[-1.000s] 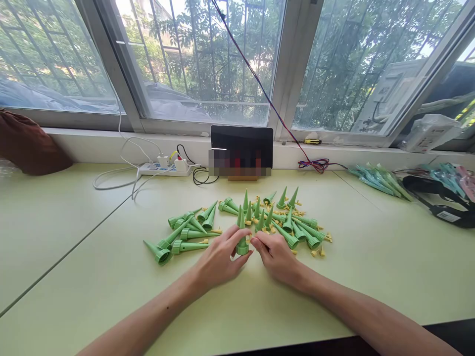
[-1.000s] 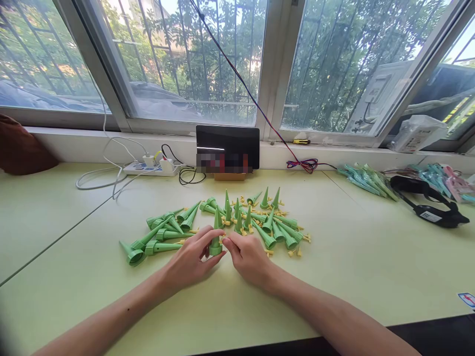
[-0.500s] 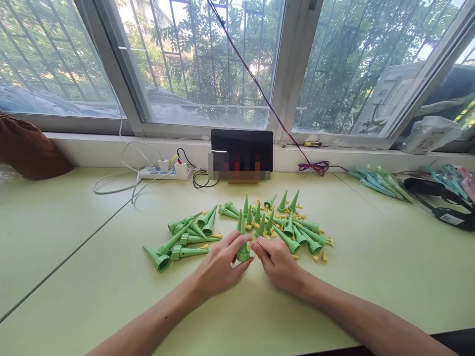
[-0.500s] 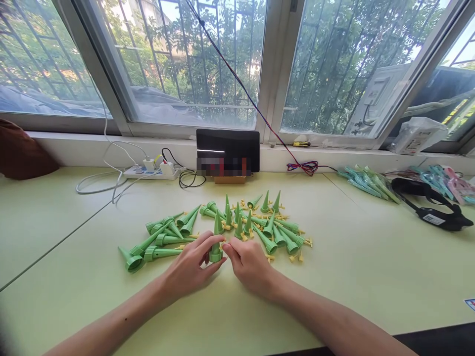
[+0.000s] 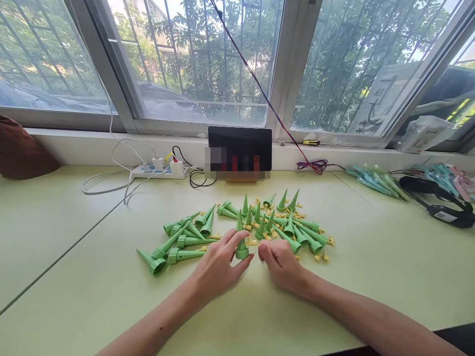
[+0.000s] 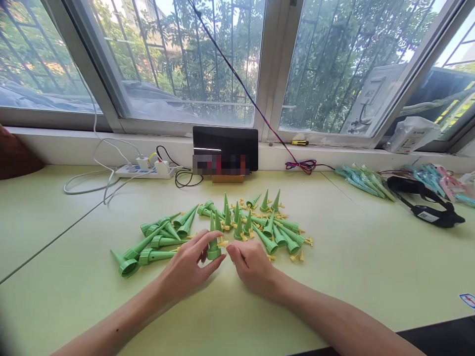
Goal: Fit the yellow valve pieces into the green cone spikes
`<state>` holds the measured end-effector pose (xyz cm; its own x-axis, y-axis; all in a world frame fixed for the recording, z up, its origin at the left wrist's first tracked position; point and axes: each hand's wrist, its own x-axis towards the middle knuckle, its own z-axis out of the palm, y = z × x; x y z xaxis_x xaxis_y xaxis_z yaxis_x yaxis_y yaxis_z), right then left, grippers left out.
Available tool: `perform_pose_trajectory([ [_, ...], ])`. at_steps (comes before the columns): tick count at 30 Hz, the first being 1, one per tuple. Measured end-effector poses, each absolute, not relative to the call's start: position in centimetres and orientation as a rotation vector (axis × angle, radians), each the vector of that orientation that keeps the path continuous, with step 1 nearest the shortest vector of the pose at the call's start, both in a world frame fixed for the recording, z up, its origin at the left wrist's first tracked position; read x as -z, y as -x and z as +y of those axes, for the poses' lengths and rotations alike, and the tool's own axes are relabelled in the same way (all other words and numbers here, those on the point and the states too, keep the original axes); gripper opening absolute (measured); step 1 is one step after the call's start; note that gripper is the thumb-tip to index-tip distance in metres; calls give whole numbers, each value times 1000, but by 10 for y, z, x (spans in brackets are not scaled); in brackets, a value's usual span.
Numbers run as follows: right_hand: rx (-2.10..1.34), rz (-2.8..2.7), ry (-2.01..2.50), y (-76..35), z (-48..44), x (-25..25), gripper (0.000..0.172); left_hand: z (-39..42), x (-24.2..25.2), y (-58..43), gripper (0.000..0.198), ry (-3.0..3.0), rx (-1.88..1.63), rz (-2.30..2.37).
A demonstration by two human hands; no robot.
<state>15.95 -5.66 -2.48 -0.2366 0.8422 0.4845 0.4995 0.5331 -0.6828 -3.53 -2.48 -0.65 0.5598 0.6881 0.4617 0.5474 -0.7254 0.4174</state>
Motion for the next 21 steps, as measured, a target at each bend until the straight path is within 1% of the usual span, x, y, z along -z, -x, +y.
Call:
perform_pose_trajectory([
  [6,-441,-2034,936,-160,-63,22,46,-22,12,34,36,-2519,-822,1202],
  [13,-409,-2096,950,-165,-67,25,46,-21,19,32,38,-2464,-725,1325],
  [17,-415,-2138,900,-164,-70,23,48,-21,21,31,35,-2441,-718,1368],
  [21,-383,-2157,905,-165,-69,18,52,-23,23,32,40,-2430,-737,1384],
])
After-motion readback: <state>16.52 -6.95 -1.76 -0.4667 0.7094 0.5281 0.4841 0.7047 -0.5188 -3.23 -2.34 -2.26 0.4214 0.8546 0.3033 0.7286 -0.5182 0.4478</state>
